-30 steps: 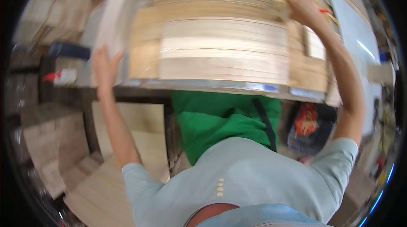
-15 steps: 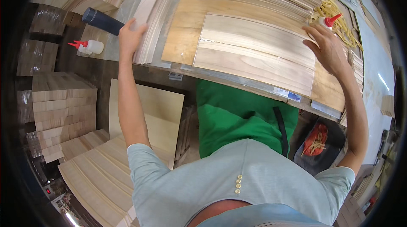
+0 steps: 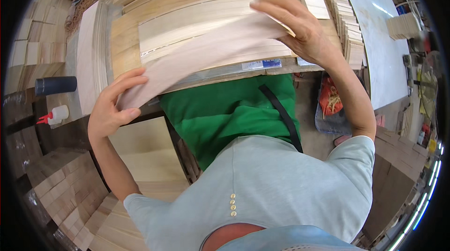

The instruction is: Assembling wooden boxes by applying glue to wooden slats and joining them together.

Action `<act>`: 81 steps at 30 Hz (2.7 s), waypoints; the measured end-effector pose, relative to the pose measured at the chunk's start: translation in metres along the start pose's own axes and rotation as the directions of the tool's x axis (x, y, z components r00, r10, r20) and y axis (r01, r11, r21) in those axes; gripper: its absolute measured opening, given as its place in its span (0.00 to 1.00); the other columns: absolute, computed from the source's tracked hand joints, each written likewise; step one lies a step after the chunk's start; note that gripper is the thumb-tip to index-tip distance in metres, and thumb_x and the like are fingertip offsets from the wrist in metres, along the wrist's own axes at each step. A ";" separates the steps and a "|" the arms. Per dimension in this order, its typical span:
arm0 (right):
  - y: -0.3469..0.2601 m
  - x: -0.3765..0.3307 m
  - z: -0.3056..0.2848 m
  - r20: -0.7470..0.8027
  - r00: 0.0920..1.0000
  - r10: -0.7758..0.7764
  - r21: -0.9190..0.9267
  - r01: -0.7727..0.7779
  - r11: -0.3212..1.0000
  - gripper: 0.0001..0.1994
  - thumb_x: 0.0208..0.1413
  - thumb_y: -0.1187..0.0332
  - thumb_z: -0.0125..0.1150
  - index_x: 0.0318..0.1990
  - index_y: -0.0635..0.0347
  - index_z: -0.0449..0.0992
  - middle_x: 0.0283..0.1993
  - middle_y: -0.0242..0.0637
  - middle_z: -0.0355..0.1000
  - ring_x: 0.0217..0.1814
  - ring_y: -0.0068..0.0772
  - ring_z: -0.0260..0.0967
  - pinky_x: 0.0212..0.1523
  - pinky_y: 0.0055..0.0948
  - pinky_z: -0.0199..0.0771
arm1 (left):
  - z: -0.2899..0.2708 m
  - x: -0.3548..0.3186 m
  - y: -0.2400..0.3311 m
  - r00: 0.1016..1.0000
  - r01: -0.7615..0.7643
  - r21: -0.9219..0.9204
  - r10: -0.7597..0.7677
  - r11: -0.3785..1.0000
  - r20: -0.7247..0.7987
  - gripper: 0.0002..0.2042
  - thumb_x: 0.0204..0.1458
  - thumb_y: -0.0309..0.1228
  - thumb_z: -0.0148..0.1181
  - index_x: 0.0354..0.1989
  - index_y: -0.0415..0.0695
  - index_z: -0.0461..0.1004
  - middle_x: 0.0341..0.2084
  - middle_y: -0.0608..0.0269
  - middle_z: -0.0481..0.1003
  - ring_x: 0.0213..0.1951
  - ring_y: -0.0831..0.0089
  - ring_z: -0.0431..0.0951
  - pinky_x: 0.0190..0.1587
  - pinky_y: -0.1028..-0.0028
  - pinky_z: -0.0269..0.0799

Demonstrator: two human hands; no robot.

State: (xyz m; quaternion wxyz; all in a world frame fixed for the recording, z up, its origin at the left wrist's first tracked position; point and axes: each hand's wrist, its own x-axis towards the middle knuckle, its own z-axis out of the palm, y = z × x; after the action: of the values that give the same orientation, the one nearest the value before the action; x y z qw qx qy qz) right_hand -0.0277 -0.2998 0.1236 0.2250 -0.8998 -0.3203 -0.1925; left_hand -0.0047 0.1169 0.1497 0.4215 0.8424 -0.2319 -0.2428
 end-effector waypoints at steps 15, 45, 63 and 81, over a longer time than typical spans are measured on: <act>0.068 -0.053 0.026 0.140 0.797 0.588 0.181 -0.604 0.776 0.11 0.57 0.67 0.59 0.45 0.63 0.75 0.32 0.40 0.77 0.36 0.28 0.73 0.39 0.28 0.72 | 0.000 0.080 -0.029 0.977 0.054 0.486 0.054 0.872 -0.206 0.12 0.51 0.26 0.57 0.43 0.35 0.75 0.32 0.44 0.77 0.35 0.57 0.79 0.41 0.68 0.70; 0.075 -0.032 0.037 0.272 0.804 0.529 0.200 -0.585 0.786 0.13 0.59 0.69 0.56 0.48 0.65 0.71 0.39 0.46 0.76 0.42 0.35 0.73 0.44 0.32 0.69 | -0.005 0.071 -0.052 0.970 0.134 0.695 0.051 0.706 -0.239 0.13 0.51 0.29 0.60 0.45 0.39 0.76 0.37 0.50 0.78 0.41 0.58 0.77 0.47 0.66 0.71; 0.051 -0.187 -0.037 -0.569 0.316 0.759 0.350 -0.742 0.571 0.24 0.55 0.67 0.63 0.58 0.64 0.66 0.54 0.47 0.71 0.55 0.34 0.68 0.53 0.31 0.70 | 0.095 0.146 0.014 0.886 -0.121 0.645 0.375 0.755 -0.272 0.10 0.55 0.29 0.57 0.43 0.41 0.76 0.39 0.49 0.77 0.42 0.53 0.77 0.44 0.63 0.71; 0.079 -0.286 -0.033 -0.229 -0.272 0.934 0.824 -0.566 0.037 0.33 0.45 0.67 0.73 0.58 0.65 0.63 0.35 0.35 0.71 0.28 0.24 0.69 0.25 0.23 0.68 | 0.103 0.143 0.021 0.897 -0.103 0.616 0.340 0.781 -0.282 0.10 0.56 0.29 0.55 0.44 0.40 0.76 0.38 0.49 0.77 0.40 0.53 0.77 0.42 0.65 0.71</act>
State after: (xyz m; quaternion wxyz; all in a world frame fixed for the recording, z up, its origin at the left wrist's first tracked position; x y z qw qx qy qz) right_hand -0.1883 -0.5125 -0.0116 0.5839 -0.5895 0.4745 -0.2939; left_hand 0.0398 -0.0407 0.0821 0.2034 0.9272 -0.3088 0.0601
